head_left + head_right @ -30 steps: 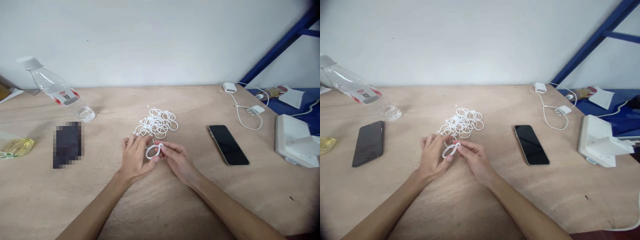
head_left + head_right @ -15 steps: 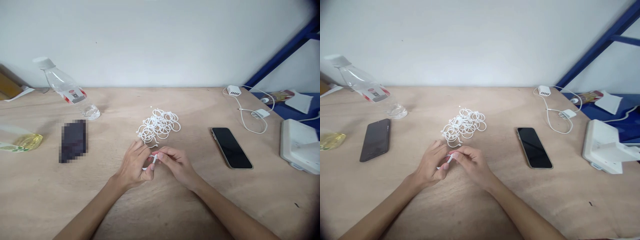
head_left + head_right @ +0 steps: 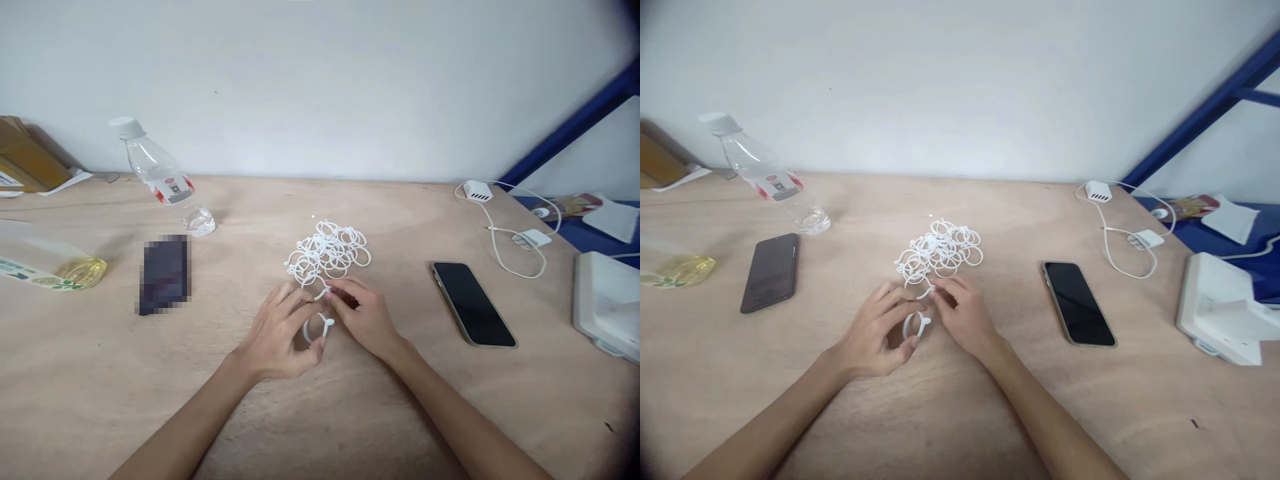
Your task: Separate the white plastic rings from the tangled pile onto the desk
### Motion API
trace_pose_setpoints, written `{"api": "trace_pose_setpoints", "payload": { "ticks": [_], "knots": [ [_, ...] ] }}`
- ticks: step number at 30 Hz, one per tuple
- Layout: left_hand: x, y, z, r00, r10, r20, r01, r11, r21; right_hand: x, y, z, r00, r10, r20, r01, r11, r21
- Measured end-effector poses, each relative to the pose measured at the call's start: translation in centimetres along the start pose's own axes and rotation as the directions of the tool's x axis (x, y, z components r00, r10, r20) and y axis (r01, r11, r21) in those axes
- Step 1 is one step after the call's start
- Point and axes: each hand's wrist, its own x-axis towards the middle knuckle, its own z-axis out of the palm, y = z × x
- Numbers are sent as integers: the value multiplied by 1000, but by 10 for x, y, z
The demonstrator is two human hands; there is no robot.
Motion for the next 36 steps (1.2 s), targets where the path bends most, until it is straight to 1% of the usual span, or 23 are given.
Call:
{"api": "trace_pose_setpoints", "payload": {
  "ticks": [2,4,6,7,8,9,10,12,13,14,16,17,19,21,22,23,26,28,31,34,36],
  "knots": [
    [0,-1,-3,994,10,-110,-10,1000,-1,-2,0,-4,999,-24,-38,26,998,60],
    [0,-2,-6,970,-3,-241,4,1000,2,-4,-2,-6,995,-74,-72,80,994,80],
    [0,-4,-7,939,-69,-336,80,997,18,-5,-5,-6,986,-136,-99,144,986,86],
    [1,-5,-7,926,-118,-359,137,990,26,-5,-6,-6,981,-160,-109,170,982,86],
    [1,-6,-6,918,-167,-360,190,981,28,-5,-7,-5,978,-177,-109,187,979,87],
    [1,-7,-5,918,-208,-338,230,973,24,-5,-8,-5,977,-186,-105,195,977,88],
    [0,-7,-3,927,-232,-296,247,969,14,-5,-9,-4,977,-189,-99,198,976,91],
    [-1,-9,0,961,-206,-183,205,978,-26,-5,-10,-3,979,-180,-94,190,976,109],
    [-1,-9,1,976,-168,-142,163,986,-47,-5,-10,-3,981,-169,-97,181,975,130],
    [-2,-9,2,984,-126,-125,119,991,-61,-5,-11,-3,984,-146,-97,160,974,161],
    [-3,-8,3,987,-59,-146,50,997,-60,-6,-12,-4,996,-43,-74,62,960,273],
    [-3,-7,3,985,-37,-171,29,998,-48,-6,-13,-4,999,30,-32,-17,934,357],
    [-2,-7,1,975,-3,-220,0,1000,-15,-5,-16,-7,981,158,108,-191,827,528],
    [-2,-7,0,966,9,-257,-5,1000,14,-4,-20,-10,949,215,230,-313,713,627],
    [-1,-7,0,961,8,-276,0,1000,28,-4,-22,-11,937,229,263,-347,688,637],
    [-1,-8,0,956,3,-293,9,999,41,-4,-24,-11,929,241,281,-368,689,624],
    [-1,-9,0,942,-14,-336,41,996,76,-4,-30,-10,912,260,317,-398,750,529],
    [-1,-9,1,940,-15,-342,49,995,91,-5,-31,-8,907,263,330,-403,771,494],
    [1,-8,1,956,-14,-293,41,995,88,-4,-29,-7,915,289,282,-396,783,480],
    [2,-7,1,973,-6,-233,21,998,65,-3,-25,-8,927,302,221,-372,815,445],
    [2,-7,1,978,-9,-206,18,999,42,-4,-25,-7,931,288,224,-360,820,445]
  ]
}}
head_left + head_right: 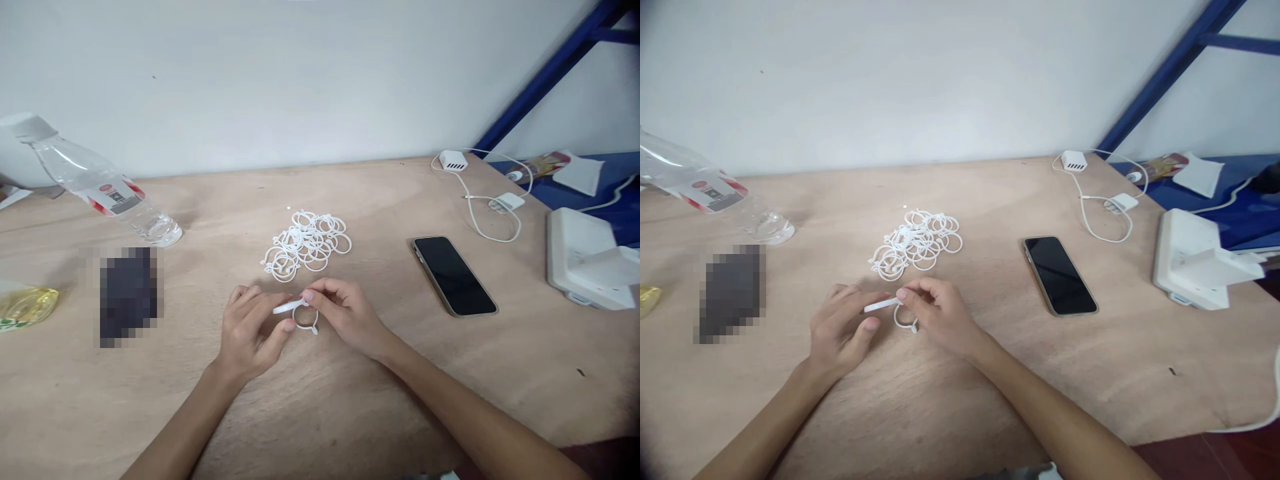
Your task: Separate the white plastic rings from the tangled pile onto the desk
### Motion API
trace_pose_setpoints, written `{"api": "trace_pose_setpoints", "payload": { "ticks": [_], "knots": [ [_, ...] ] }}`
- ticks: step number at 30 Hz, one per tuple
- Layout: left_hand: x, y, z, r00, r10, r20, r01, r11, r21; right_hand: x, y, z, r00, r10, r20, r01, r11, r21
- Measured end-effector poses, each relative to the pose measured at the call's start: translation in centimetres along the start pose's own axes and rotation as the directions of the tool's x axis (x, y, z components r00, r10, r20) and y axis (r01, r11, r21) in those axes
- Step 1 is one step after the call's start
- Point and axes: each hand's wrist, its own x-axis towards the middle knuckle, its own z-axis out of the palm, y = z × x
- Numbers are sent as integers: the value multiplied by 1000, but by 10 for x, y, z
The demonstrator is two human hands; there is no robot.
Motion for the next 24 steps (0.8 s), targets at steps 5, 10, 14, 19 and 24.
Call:
{"api": "trace_pose_setpoints", "payload": {
  "ticks": [5,10,14,19,24],
  "knots": [
    [-2,-2,1,988,-92,125,97,995,-37,-3,-1,8,998,11,62,-19,990,136],
    [-1,-3,2,958,-135,253,159,984,-76,-1,1,7,999,32,12,-34,987,160],
    [-1,-4,4,965,-141,222,163,983,-85,0,2,3,999,11,-31,-9,997,77],
    [-2,-4,4,966,-181,186,203,974,-104,-3,1,4,998,-47,39,50,995,-82],
    [-1,-3,3,938,-265,222,297,947,-125,-5,1,6,997,-50,55,56,993,-103]
  ]
}}
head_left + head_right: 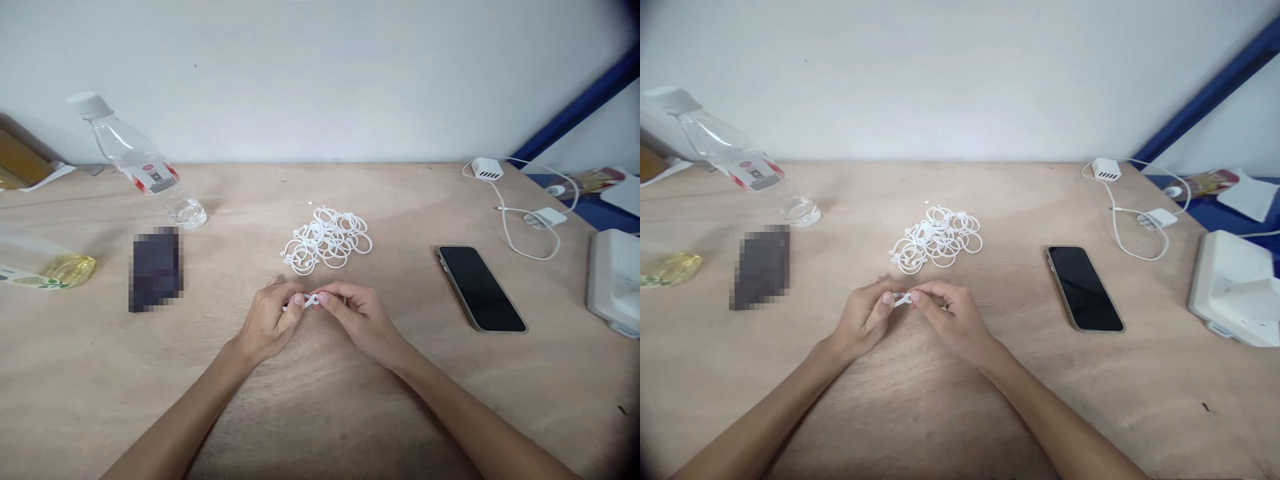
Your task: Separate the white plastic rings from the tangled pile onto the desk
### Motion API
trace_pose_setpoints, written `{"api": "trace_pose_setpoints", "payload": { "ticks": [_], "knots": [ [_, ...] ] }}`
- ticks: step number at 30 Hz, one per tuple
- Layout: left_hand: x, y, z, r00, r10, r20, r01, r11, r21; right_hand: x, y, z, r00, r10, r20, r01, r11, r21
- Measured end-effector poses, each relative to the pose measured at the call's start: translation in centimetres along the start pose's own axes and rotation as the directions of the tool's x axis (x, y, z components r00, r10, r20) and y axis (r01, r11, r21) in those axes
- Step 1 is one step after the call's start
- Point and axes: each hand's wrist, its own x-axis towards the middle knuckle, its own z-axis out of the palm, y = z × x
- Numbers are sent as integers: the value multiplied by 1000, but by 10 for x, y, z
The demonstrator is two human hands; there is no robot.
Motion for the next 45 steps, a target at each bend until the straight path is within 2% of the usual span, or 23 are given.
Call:
{"api": "trace_pose_setpoints", "payload": {
  "ticks": [8,11,15,17,23,25,27,30,32,34,39,43,45],
  "knots": [
    [1,1,0,989,-77,129,76,997,14,-1,0,2,996,72,-42,-69,995,79],
    [0,0,1,991,-55,124,54,998,10,-1,-1,2,997,40,-61,-39,999,13],
    [-1,0,3,995,0,95,1,1000,-5,0,-3,2,991,-114,-74,97,975,-201],
    [-1,0,4,997,5,82,-4,1000,-12,-1,-2,2,988,-149,-50,132,959,-250],
    [-2,-4,5,997,32,64,-32,999,-3,4,-1,0,997,-83,-7,79,970,-228],
    [-1,-5,4,999,27,42,-28,1000,11,15,-1,-4,996,-88,1,85,954,-288],
    [1,-4,3,999,37,18,-38,999,38,30,-1,-8,986,-161,-34,128,881,-456],
    [2,-1,2,998,63,-12,-61,991,122,50,1,-11,953,-302,12,203,610,-766],
    [1,2,2,997,79,-21,-75,983,170,58,4,-11,938,-336,84,239,452,-859],
    [-1,3,3,996,81,-39,-72,980,188,61,8,-10,923,-364,126,265,366,-892],
    [-2,1,3,983,24,-183,6,987,162,57,15,-11,873,-461,162,326,302,-896],
    [2,-3,0,928,-155,-339,227,957,183,43,9,-10,812,-560,166,383,295,-876],
    [4,-4,-1,920,-208,-332,285,937,203,34,5,-8,795,-585,163,409,317,-856]
  ]
}}
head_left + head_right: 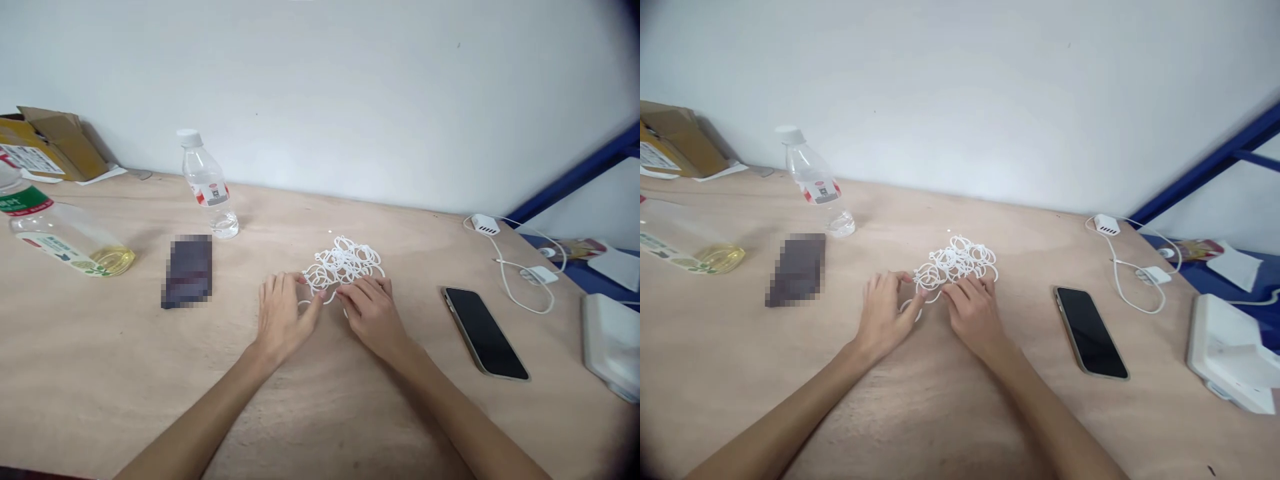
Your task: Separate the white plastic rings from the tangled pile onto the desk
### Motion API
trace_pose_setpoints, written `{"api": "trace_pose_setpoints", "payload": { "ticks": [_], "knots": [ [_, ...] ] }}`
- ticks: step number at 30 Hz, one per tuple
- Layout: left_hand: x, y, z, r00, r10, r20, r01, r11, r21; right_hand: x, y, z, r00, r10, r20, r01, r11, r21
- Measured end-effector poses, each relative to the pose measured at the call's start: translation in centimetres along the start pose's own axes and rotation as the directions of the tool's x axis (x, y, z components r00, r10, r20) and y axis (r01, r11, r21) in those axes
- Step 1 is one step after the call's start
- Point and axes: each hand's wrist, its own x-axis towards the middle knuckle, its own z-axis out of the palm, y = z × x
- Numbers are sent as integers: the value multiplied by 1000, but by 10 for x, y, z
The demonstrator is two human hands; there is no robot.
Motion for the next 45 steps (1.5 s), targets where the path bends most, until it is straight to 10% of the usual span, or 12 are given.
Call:
{"api": "trace_pose_setpoints", "payload": {
  "ticks": [5,10,21,35,45],
  "knots": [
    [0,1,-2,965,188,181,-172,980,-101,-12,-15,-6,984,174,-36,-156,945,287],
    [-2,0,-1,963,260,72,-242,950,-199,-9,-19,-11,794,541,278,-553,451,700],
    [-3,3,-2,918,392,50,-375,905,-200,-4,-20,-14,695,595,404,-569,112,814],
    [-1,0,-2,935,268,231,-230,956,-181,-6,-38,-18,769,550,327,-443,88,892],
    [3,-3,2,932,300,205,-261,945,-199,-13,-22,-2,876,434,211,-385,365,848]
  ]
}}
